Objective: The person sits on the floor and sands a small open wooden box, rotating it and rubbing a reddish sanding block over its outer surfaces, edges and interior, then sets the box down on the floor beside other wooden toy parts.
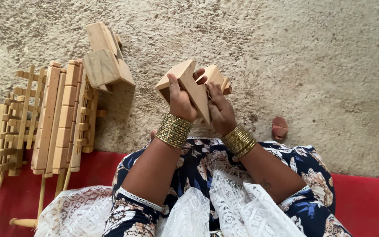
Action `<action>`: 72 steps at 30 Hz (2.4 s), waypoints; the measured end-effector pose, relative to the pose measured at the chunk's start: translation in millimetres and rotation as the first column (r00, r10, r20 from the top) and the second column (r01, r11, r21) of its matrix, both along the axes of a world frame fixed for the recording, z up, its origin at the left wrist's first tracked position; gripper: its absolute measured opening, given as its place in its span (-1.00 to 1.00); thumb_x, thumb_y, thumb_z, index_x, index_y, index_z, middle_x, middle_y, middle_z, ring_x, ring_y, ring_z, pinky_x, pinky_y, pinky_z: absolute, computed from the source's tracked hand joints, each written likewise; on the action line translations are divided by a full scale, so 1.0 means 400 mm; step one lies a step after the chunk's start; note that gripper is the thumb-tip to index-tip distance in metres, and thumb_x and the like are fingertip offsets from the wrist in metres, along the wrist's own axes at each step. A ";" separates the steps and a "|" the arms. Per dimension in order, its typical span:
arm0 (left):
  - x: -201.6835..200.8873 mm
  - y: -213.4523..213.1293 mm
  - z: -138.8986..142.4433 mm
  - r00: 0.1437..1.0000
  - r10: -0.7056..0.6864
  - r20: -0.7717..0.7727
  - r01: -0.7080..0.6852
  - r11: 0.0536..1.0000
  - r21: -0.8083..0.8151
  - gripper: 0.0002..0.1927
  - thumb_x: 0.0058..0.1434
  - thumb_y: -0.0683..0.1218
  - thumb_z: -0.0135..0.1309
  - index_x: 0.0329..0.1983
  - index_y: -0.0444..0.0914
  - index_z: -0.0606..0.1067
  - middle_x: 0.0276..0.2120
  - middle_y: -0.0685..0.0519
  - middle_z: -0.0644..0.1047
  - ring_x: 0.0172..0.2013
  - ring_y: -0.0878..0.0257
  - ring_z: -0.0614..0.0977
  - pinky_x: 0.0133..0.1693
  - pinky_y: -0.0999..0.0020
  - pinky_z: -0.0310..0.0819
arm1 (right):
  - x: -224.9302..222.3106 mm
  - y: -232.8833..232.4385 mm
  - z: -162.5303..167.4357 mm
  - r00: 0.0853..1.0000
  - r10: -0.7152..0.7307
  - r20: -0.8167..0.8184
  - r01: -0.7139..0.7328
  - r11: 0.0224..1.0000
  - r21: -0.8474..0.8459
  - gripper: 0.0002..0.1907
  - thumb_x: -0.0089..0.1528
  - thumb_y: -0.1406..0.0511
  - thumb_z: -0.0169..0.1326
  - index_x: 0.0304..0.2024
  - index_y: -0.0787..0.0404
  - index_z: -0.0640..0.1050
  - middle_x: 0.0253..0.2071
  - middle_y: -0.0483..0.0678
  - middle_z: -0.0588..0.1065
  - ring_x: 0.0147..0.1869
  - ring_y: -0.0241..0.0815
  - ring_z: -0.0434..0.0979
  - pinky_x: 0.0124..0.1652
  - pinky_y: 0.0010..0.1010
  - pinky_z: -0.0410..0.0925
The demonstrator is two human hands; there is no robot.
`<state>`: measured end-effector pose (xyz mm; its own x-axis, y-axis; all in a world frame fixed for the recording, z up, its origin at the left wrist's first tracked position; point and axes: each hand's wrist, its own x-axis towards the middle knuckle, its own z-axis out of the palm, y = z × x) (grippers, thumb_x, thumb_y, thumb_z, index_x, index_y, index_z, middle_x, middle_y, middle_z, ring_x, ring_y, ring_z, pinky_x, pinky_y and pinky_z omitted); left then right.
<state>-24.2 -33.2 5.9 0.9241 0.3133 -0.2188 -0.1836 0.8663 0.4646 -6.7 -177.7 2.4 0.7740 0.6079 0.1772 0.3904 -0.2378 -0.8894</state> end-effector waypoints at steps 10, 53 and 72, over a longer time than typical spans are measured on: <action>-0.006 0.016 -0.008 1.000 -0.001 0.008 0.001 0.999 -0.051 -0.23 0.41 0.40 -0.46 0.34 -0.25 0.29 0.03 -0.11 0.52 0.00 0.09 0.55 0.00 0.11 0.53 | -0.027 0.001 -0.035 0.981 0.142 0.135 -0.155 0.984 0.087 -0.92 0.36 0.43 -0.26 -0.13 0.33 0.27 0.52 0.23 0.11 0.65 0.06 -0.10 0.52 -0.18 0.03; 0.018 0.061 -0.017 0.991 -0.025 -0.134 0.037 0.995 0.092 -0.27 0.38 0.33 -0.44 0.22 -0.30 0.39 -0.15 -0.11 0.58 -0.17 0.09 0.64 -0.19 0.14 0.64 | 0.060 -0.024 -0.082 0.899 -0.121 0.420 0.169 0.983 -0.077 -0.88 0.25 0.46 0.07 -0.21 0.27 0.61 -0.15 0.04 0.58 -0.14 -0.04 0.60 -0.14 -0.23 0.52; -0.007 0.068 0.025 0.978 -0.026 -0.206 0.113 0.899 0.423 -0.20 0.25 0.34 -0.20 0.11 -0.48 0.42 -0.22 -0.14 0.58 -0.28 0.15 0.65 -0.30 0.27 0.64 | 0.080 -0.042 -0.082 0.892 -0.189 0.410 0.275 0.948 -0.161 -0.88 0.09 0.50 0.03 -0.41 0.27 0.58 -0.35 0.05 0.57 -0.14 -0.01 0.49 -0.06 -0.12 0.39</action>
<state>-27.1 -6.1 15.8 0.9011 0.3535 -0.2510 -0.0009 0.5804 0.8143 25.2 -194.7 -30.4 0.7942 0.4754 0.3786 0.6016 -0.5270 -0.6002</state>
